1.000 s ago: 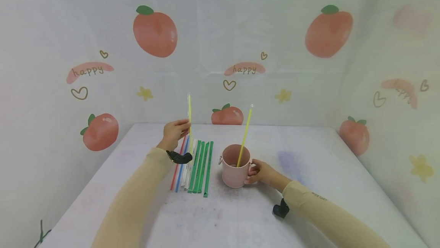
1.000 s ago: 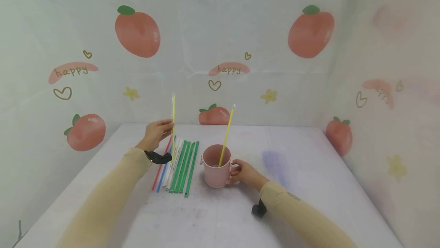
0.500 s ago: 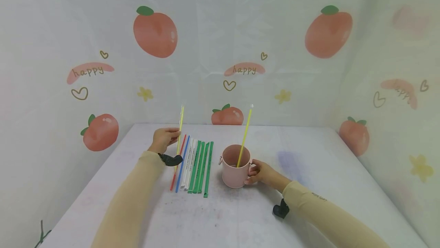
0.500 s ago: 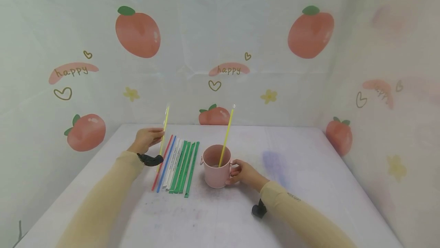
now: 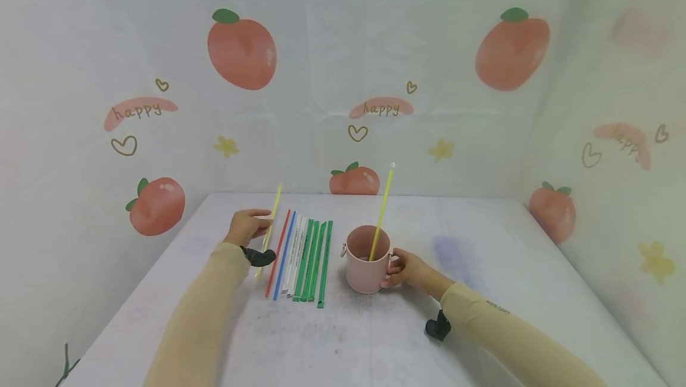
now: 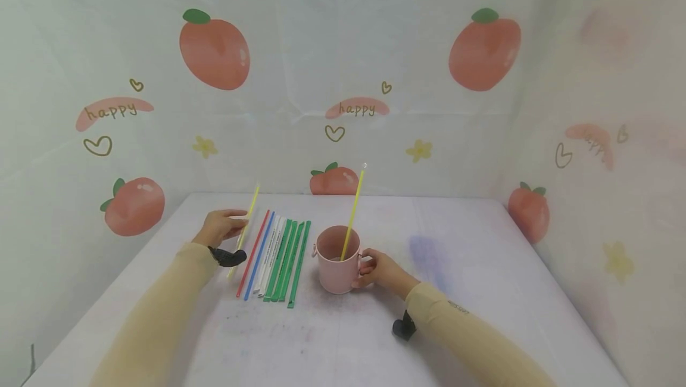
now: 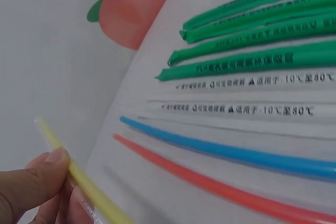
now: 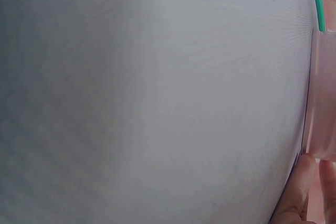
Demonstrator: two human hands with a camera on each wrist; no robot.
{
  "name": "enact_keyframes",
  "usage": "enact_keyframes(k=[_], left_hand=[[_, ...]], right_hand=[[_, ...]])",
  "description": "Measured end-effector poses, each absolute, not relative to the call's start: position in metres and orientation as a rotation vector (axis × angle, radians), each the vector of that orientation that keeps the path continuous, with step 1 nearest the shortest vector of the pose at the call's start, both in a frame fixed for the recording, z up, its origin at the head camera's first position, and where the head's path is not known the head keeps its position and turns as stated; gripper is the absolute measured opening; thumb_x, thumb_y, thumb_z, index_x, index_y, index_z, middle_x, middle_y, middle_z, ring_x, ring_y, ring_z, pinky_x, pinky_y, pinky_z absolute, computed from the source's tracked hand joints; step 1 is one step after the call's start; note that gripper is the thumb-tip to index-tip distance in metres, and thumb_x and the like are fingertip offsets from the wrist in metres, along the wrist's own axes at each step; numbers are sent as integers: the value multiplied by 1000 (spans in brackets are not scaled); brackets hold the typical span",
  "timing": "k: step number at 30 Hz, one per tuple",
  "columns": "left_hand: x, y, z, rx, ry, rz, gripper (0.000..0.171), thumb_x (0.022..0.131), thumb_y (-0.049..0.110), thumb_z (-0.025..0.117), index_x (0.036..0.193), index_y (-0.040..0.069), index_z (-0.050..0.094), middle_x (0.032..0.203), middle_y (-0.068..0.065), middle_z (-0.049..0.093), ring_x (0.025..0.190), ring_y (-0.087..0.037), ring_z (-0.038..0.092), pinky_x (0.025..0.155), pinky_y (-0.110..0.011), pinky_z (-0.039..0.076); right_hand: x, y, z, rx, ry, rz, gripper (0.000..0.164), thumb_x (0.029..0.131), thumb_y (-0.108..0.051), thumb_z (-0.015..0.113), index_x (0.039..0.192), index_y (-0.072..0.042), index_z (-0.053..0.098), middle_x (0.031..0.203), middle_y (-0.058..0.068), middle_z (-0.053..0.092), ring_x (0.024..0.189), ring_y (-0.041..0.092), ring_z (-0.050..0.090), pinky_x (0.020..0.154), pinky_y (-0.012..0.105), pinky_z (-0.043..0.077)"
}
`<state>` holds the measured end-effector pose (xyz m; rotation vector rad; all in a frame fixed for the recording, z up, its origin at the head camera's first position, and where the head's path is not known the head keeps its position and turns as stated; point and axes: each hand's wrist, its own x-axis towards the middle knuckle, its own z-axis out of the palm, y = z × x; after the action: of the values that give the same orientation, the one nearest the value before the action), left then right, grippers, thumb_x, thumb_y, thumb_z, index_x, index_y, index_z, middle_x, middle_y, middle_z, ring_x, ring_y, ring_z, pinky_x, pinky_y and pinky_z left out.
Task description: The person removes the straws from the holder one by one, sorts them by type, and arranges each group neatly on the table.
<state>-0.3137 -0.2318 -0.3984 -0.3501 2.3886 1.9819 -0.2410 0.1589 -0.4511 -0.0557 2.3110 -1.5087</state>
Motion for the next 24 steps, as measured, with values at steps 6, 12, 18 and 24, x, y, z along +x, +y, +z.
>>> enact_keyframes(k=[6,12,18,24], left_hand=[[-314,-237,-409,-417,2448,1889,40,88,-3,65,127,-10,57,73,2,61,59,-5,57,57,-16,53],[-315,-239,-423,-468,2484,1801,38,87,-2,67,124,-8,60,75,0,61,61,-8,56,55,-17,51],[-313,-236,-429,-510,2495,1713,36,87,0,68,123,-5,62,83,-5,62,65,-10,55,55,-18,49],[-311,-233,-431,-507,2478,1682,37,86,-1,68,122,-5,62,79,-5,62,61,-9,54,53,-19,49]], right_hand=[[-242,159,-452,-60,2311,-1512,90,75,1,80,148,8,26,114,15,58,96,18,57,91,32,51],[-242,159,-452,-69,2309,-1522,90,75,2,80,148,8,26,114,16,58,97,18,58,91,32,51],[-242,159,-451,-58,2313,-1513,91,75,2,80,148,8,25,114,16,58,96,17,58,92,32,51],[-242,158,-451,-62,2314,-1509,91,75,2,80,148,8,25,115,16,58,97,18,58,95,35,50]])
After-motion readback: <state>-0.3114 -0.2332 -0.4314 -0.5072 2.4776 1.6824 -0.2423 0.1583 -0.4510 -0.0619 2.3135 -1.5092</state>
